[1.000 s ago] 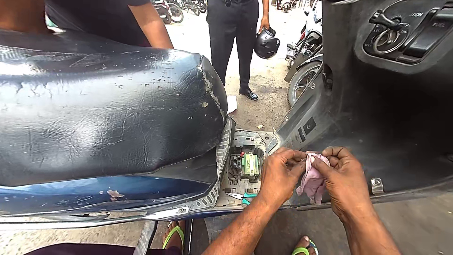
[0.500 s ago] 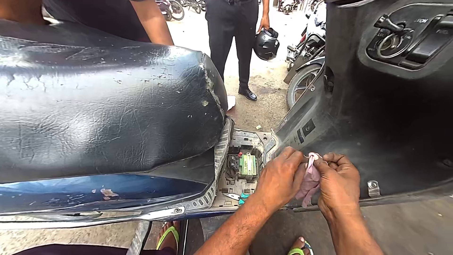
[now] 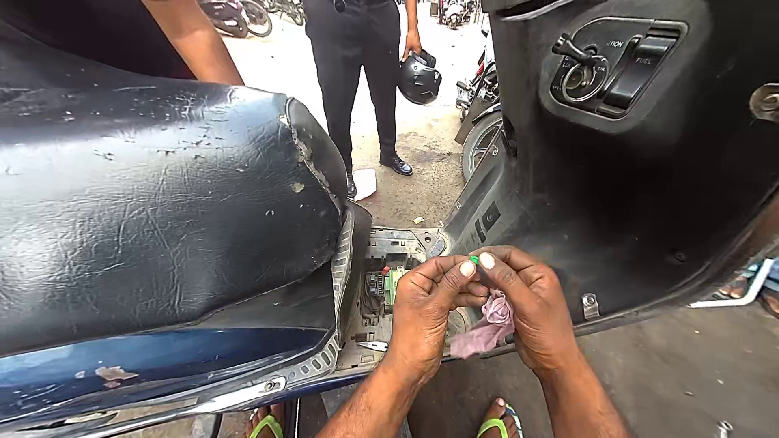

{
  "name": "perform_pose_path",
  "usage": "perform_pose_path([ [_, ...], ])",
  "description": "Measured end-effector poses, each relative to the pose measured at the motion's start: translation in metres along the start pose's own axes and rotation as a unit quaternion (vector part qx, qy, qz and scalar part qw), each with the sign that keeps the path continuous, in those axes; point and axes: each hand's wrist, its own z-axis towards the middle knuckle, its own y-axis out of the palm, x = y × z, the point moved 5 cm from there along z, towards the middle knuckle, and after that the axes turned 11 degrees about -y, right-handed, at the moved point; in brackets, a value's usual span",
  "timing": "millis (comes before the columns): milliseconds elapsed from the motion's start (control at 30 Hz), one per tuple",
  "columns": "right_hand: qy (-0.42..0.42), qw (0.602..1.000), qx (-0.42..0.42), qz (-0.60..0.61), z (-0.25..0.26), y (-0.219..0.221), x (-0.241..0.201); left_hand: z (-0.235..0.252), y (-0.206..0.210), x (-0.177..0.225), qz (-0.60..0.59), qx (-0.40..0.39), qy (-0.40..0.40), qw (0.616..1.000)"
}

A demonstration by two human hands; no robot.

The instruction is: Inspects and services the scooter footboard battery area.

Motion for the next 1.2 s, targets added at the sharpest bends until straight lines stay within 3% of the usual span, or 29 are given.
perform_pose_path([
  [233, -0.035, 0.996, 0.014, 0.080, -0.002, 0.001, -0.010, -0.012, 0.012, 0.019, 0.064, -0.001, 0.023, 0.998],
  [467, -0.059, 0.986, -0.018, 0.157, -0.002, 0.006, -0.017, -0.020, 0.022, 0.027, 0.012, -0.008, 0.036, 0.999],
  [700, -0.021, 0.953, -0.081, 0.292, -0.003, 0.015, -0.021, -0.024, 0.029, 0.024, -0.035, -0.033, 0.016, 0.999],
  [900, 0.001, 0.921, -0.068, 0.383, -0.003, 0.019, -0.017, -0.027, 0.032, 0.025, -0.025, -0.034, 0.037, 0.998],
  [1100, 0.001, 0.909, -0.070, 0.410, -0.002, 0.020, -0.015, -0.029, 0.030, 0.025, -0.015, -0.035, 0.064, 0.997],
  [1200, -0.012, 0.953, -0.056, 0.299, 0.001, 0.019, -0.016, -0.027, 0.028, 0.029, 0.039, -0.014, 0.116, 0.992],
])
